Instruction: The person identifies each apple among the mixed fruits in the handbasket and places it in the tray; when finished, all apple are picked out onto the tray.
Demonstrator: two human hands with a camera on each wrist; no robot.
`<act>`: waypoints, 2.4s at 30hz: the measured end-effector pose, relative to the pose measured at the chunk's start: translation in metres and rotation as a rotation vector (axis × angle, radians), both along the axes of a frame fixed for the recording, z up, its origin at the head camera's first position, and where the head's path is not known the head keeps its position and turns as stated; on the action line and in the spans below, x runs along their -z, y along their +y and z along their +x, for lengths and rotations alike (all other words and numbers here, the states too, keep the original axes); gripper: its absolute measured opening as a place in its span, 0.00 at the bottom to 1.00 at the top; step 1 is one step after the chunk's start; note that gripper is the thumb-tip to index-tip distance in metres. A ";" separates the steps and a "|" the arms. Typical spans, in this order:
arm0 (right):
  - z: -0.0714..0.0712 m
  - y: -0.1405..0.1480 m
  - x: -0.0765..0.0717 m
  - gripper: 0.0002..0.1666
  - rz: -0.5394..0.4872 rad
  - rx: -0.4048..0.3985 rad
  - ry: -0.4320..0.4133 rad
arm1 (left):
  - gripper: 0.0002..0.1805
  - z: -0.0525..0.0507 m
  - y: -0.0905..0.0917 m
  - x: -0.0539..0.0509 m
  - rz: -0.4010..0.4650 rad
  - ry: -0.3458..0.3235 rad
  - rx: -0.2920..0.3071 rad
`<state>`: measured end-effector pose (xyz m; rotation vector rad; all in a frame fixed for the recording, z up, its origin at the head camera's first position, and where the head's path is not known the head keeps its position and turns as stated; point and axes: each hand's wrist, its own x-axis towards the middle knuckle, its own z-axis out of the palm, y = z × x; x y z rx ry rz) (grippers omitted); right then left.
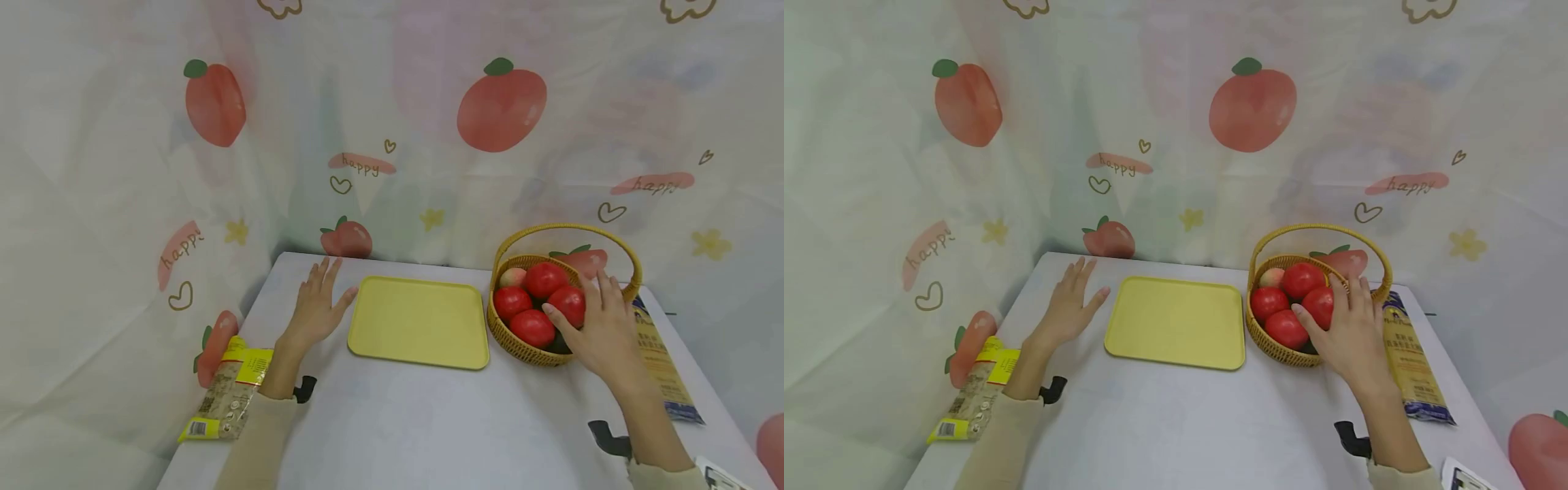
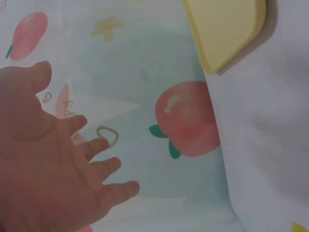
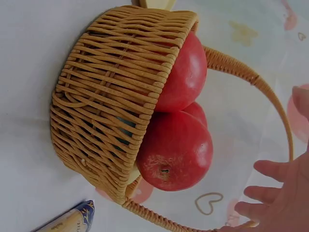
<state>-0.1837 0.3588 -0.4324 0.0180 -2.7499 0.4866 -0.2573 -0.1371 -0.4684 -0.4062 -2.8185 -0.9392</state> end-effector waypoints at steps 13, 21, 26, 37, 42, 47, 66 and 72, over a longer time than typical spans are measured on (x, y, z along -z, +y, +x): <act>-0.013 0.018 -0.001 0.45 -0.261 0.090 0.027 | 0.43 -0.019 0.005 0.012 0.400 -0.134 -0.011; -0.027 0.029 -0.005 0.40 -0.260 0.131 -0.021 | 0.35 -0.023 0.011 0.023 0.703 -0.244 -0.093; -0.034 0.031 -0.005 0.49 -0.274 0.181 -0.102 | 0.33 -0.026 0.011 0.031 0.818 -0.276 -0.117; -0.037 0.031 0.009 0.58 -0.327 0.243 -0.174 | 0.37 -0.032 0.005 0.048 0.928 -0.511 -0.201; -0.028 0.035 0.009 0.58 -0.375 0.208 -0.183 | 0.36 -0.033 0.006 0.053 0.990 -0.582 -0.196; -0.017 0.040 0.011 0.57 -0.397 0.185 -0.196 | 0.35 -0.032 0.010 0.057 1.077 -0.631 -0.153; 0.011 0.055 0.028 0.63 -0.537 0.164 -0.209 | 0.37 -0.035 0.015 0.085 1.153 -0.582 -0.151; 0.008 0.050 0.034 0.61 -0.603 0.227 -0.173 | 0.45 -0.034 0.017 0.089 1.156 -0.546 -0.151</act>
